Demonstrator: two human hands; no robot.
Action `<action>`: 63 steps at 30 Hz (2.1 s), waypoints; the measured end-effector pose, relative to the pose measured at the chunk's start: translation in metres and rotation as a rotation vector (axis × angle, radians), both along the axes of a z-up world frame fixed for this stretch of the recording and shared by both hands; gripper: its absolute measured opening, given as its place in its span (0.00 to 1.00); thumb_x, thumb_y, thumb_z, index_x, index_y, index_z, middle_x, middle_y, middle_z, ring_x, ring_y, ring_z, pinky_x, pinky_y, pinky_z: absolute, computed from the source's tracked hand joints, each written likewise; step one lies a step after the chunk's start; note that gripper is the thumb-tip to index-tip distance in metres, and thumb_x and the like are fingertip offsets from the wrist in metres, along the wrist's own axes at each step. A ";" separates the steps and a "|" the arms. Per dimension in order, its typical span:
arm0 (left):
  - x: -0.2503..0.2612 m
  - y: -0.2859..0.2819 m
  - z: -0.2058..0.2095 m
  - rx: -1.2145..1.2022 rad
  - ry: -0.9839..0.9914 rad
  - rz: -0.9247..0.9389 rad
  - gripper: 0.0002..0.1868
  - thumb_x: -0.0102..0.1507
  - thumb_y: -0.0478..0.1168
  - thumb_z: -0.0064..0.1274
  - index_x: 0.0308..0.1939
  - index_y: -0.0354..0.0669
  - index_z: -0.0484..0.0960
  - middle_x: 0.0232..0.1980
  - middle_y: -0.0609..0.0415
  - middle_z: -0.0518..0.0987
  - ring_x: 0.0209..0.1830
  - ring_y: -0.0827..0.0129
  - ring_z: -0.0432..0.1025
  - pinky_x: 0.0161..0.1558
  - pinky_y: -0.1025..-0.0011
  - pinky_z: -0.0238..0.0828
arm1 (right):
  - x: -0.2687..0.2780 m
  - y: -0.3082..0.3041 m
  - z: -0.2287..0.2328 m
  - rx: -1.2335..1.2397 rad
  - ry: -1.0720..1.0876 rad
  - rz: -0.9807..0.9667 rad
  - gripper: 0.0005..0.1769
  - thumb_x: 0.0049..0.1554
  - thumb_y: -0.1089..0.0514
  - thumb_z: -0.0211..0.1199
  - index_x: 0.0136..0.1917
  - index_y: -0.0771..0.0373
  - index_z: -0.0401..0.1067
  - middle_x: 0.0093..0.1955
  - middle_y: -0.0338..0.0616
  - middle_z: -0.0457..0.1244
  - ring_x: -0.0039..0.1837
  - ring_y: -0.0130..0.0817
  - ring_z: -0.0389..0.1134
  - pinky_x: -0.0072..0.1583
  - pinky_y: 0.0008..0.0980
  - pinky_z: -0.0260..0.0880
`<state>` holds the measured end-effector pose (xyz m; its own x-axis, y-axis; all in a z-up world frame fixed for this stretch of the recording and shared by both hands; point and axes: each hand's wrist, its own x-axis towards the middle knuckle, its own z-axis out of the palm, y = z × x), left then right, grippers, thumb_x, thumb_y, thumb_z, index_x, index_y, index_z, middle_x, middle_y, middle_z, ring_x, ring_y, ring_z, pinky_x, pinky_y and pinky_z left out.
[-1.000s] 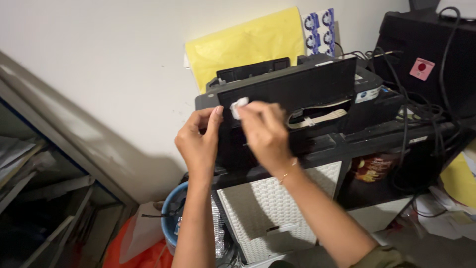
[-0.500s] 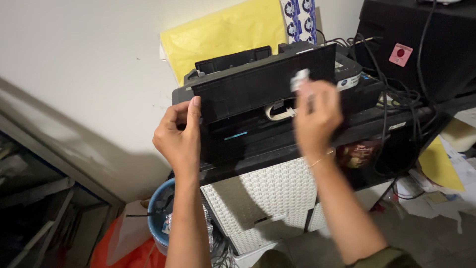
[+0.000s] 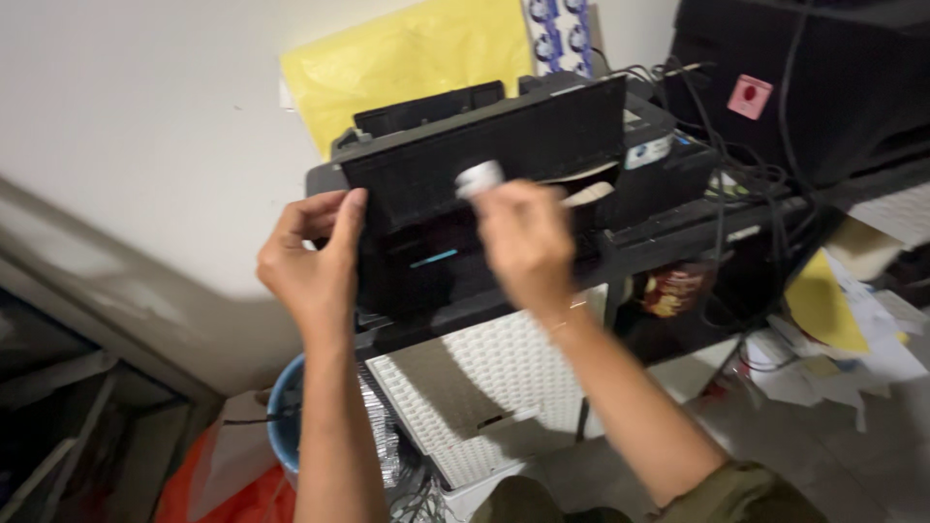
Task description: The person wipes the exterior of a black printer and a white printer cover with a white cloth. They move a smartphone and paper aside to access the printer, then wipe the top, sides, and front of the printer and the cover, and finally wipe the inside of the printer's paper tray.
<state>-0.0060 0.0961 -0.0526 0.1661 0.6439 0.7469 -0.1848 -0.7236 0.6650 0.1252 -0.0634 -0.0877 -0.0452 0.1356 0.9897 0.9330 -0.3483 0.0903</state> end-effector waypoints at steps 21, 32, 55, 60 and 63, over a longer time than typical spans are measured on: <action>0.003 0.000 -0.001 0.016 0.017 0.035 0.10 0.65 0.39 0.70 0.41 0.36 0.87 0.34 0.57 0.84 0.32 0.80 0.76 0.40 0.80 0.72 | 0.100 -0.108 -0.047 0.307 0.401 -0.158 0.04 0.63 0.67 0.69 0.52 0.66 0.78 0.53 0.49 0.70 0.54 0.40 0.73 0.55 0.35 0.73; 0.003 -0.002 -0.003 0.019 0.015 0.025 0.09 0.66 0.39 0.70 0.42 0.36 0.87 0.33 0.56 0.84 0.31 0.80 0.76 0.42 0.80 0.72 | 0.068 -0.096 -0.068 0.114 0.456 -0.082 0.08 0.57 0.65 0.71 0.51 0.64 0.80 0.50 0.47 0.71 0.50 0.39 0.74 0.52 0.35 0.72; 0.001 0.000 -0.001 -0.029 0.027 0.028 0.09 0.63 0.41 0.69 0.39 0.40 0.88 0.31 0.58 0.84 0.30 0.81 0.75 0.39 0.80 0.71 | 0.054 -0.076 -0.050 -0.110 0.525 -0.339 0.05 0.55 0.57 0.73 0.45 0.56 0.82 0.45 0.37 0.71 0.51 0.38 0.66 0.59 0.40 0.54; 0.001 -0.001 -0.001 -0.001 0.016 0.030 0.10 0.63 0.41 0.69 0.38 0.39 0.87 0.32 0.58 0.84 0.30 0.80 0.76 0.39 0.80 0.72 | 0.054 -0.069 -0.051 -0.149 0.520 -0.403 0.04 0.54 0.55 0.73 0.43 0.55 0.82 0.43 0.35 0.72 0.49 0.37 0.66 0.62 0.43 0.52; 0.001 0.000 0.000 -0.012 0.028 0.040 0.10 0.63 0.41 0.70 0.37 0.39 0.87 0.31 0.58 0.84 0.30 0.80 0.76 0.38 0.80 0.72 | 0.052 -0.073 -0.049 -0.215 0.686 -0.344 0.04 0.52 0.54 0.73 0.41 0.53 0.82 0.39 0.34 0.71 0.48 0.36 0.67 0.60 0.42 0.51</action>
